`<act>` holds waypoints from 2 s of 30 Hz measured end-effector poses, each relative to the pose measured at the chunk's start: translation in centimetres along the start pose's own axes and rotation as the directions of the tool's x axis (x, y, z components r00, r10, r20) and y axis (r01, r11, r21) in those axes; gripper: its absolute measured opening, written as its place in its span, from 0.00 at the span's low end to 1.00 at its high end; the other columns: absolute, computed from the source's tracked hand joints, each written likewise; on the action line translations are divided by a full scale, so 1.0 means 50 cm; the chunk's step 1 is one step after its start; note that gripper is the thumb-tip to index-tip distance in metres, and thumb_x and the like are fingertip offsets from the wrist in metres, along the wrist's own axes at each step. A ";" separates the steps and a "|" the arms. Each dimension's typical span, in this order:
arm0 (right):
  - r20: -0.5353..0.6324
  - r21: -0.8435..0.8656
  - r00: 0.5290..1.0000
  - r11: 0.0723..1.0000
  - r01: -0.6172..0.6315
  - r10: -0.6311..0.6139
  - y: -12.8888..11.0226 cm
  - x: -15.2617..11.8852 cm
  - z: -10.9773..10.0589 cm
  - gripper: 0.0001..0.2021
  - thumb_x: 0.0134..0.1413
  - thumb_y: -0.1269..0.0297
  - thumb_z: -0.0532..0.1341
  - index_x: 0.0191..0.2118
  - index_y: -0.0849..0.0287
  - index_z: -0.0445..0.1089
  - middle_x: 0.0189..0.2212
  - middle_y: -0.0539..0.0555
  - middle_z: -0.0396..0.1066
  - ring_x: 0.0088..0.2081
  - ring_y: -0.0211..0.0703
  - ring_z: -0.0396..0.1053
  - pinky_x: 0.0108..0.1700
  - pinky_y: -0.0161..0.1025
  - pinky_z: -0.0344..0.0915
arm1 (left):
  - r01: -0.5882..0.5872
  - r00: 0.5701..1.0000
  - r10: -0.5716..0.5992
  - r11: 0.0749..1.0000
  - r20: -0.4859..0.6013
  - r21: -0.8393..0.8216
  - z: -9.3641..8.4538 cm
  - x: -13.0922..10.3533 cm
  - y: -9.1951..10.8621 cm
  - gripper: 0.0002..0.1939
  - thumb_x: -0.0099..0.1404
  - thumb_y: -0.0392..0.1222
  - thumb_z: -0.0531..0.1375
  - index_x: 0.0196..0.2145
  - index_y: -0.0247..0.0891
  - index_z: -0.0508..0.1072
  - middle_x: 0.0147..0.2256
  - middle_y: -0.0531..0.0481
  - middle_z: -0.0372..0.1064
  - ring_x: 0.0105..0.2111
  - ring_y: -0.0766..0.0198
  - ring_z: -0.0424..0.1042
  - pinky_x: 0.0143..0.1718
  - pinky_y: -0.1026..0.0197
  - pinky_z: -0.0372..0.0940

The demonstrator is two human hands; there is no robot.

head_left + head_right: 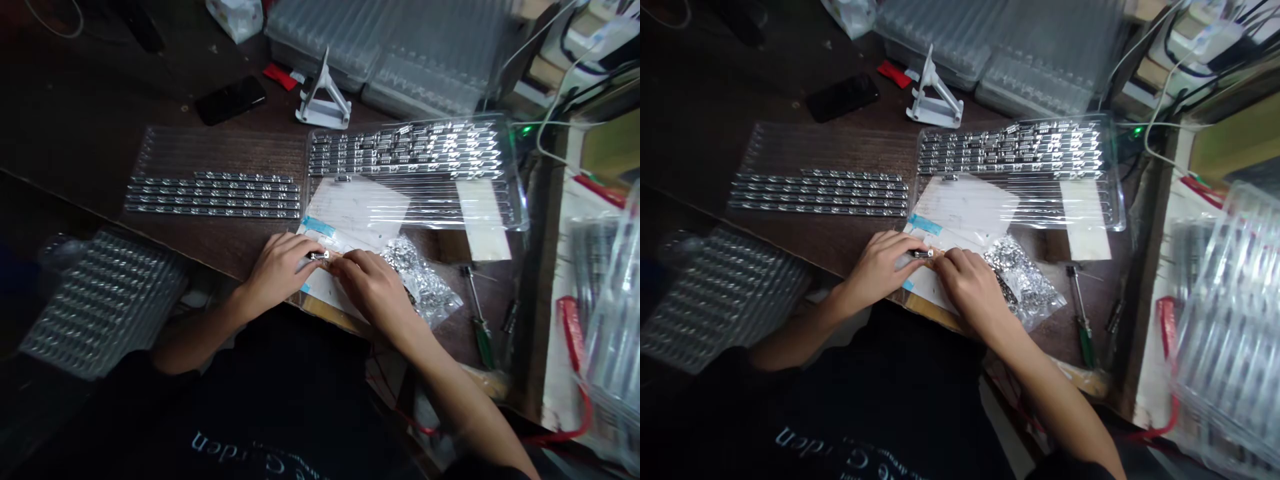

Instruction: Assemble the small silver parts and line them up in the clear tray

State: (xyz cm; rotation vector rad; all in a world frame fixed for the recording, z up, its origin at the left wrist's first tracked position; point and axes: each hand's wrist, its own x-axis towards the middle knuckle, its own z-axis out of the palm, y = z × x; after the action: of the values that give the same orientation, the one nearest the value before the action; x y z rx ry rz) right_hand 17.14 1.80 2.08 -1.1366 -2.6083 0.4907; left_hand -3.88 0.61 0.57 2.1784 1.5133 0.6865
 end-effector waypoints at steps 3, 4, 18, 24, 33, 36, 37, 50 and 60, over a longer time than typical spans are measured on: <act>0.038 0.012 0.999 1.000 -0.002 0.001 -0.002 0.003 0.000 0.13 0.67 0.72 0.53 0.47 0.57 0.75 0.40 0.59 0.75 0.39 0.50 0.71 0.41 0.45 0.69 | 0.027 1.000 -0.027 1.000 0.006 -0.001 0.002 0.000 0.000 0.05 0.67 0.38 0.64 0.41 0.42 0.75 0.42 0.53 0.77 0.43 0.59 0.73 0.45 0.56 0.61; 0.043 0.037 0.999 0.999 -0.009 0.008 -0.001 0.004 0.000 0.14 0.67 0.73 0.53 0.48 0.55 0.74 0.40 0.59 0.75 0.39 0.50 0.72 0.41 0.45 0.69 | 0.041 0.999 -0.041 0.999 -0.005 -0.008 0.003 0.002 0.002 0.04 0.67 0.38 0.63 0.41 0.42 0.75 0.41 0.53 0.77 0.42 0.59 0.73 0.45 0.56 0.61; 0.266 -0.009 0.926 0.961 -0.277 0.269 0.067 -0.075 -0.094 0.03 0.59 0.67 0.64 0.39 0.54 0.75 0.35 0.55 0.76 0.33 0.50 0.74 0.33 0.43 0.66 | -0.068 0.992 0.041 0.972 -0.123 -0.226 0.055 0.029 0.056 0.05 0.67 0.43 0.64 0.35 0.40 0.75 0.35 0.51 0.78 0.38 0.60 0.74 0.43 0.57 0.64; 0.337 0.080 0.915 0.962 -0.262 0.221 0.067 -0.073 -0.089 0.07 0.64 0.71 0.57 0.36 0.57 0.72 0.32 0.54 0.75 0.33 0.45 0.73 0.35 0.40 0.64 | -0.037 0.996 0.021 0.980 -0.087 -0.196 0.059 0.027 0.053 0.02 0.67 0.40 0.64 0.36 0.40 0.75 0.36 0.52 0.78 0.39 0.61 0.73 0.45 0.57 0.63; 0.163 0.233 0.969 0.947 -0.221 0.186 0.074 -0.074 -0.103 0.11 0.65 0.69 0.54 0.45 0.57 0.73 0.40 0.57 0.76 0.37 0.47 0.74 0.40 0.43 0.68 | -0.006 0.999 -0.003 0.983 -0.049 -0.181 0.061 0.025 0.051 0.05 0.68 0.42 0.62 0.35 0.40 0.75 0.36 0.50 0.77 0.40 0.58 0.72 0.43 0.55 0.62; 0.125 0.243 0.968 0.940 -0.241 0.217 0.077 -0.070 -0.098 0.09 0.66 0.66 0.56 0.42 0.57 0.74 0.38 0.56 0.77 0.37 0.47 0.75 0.40 0.43 0.69 | -0.001 0.998 -0.010 0.981 -0.055 -0.192 0.063 0.023 0.049 0.05 0.68 0.42 0.62 0.36 0.40 0.75 0.36 0.50 0.77 0.40 0.57 0.73 0.43 0.55 0.63; 0.097 0.238 0.968 0.939 -0.247 0.230 0.078 -0.068 -0.094 0.08 0.65 0.66 0.57 0.41 0.56 0.75 0.37 0.55 0.77 0.37 0.47 0.75 0.39 0.43 0.69 | -0.008 0.998 -0.004 0.980 -0.059 -0.199 0.063 0.023 0.049 0.05 0.68 0.42 0.62 0.36 0.39 0.75 0.36 0.50 0.78 0.40 0.58 0.73 0.43 0.55 0.63; -0.042 0.271 0.998 0.962 -0.039 0.053 0.020 0.003 -0.001 0.12 0.64 0.72 0.54 0.46 0.61 0.74 0.40 0.59 0.75 0.39 0.47 0.74 0.41 0.42 0.71 | -0.007 0.975 -0.060 0.953 -0.213 -0.301 -0.003 0.006 0.027 0.12 0.65 0.35 0.65 0.46 0.40 0.73 0.41 0.49 0.79 0.42 0.62 0.78 0.48 0.60 0.71; 0.004 -0.028 0.998 0.998 0.059 -0.059 0.007 0.000 0.001 0.14 0.64 0.75 0.53 0.45 0.55 0.74 0.37 0.58 0.74 0.37 0.50 0.71 0.38 0.45 0.70 | -0.010 0.963 0.008 1.000 -0.268 -0.007 -0.120 0.109 -0.094 0.05 0.67 0.38 0.61 0.40 0.39 0.77 0.40 0.49 0.78 0.41 0.60 0.75 0.46 0.57 0.70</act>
State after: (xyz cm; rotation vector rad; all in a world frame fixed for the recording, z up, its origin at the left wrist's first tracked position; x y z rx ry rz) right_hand 17.37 2.01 1.88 -1.0652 -2.6507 0.4449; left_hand -9.35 7.59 3.57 2.1553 1.6261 1.0245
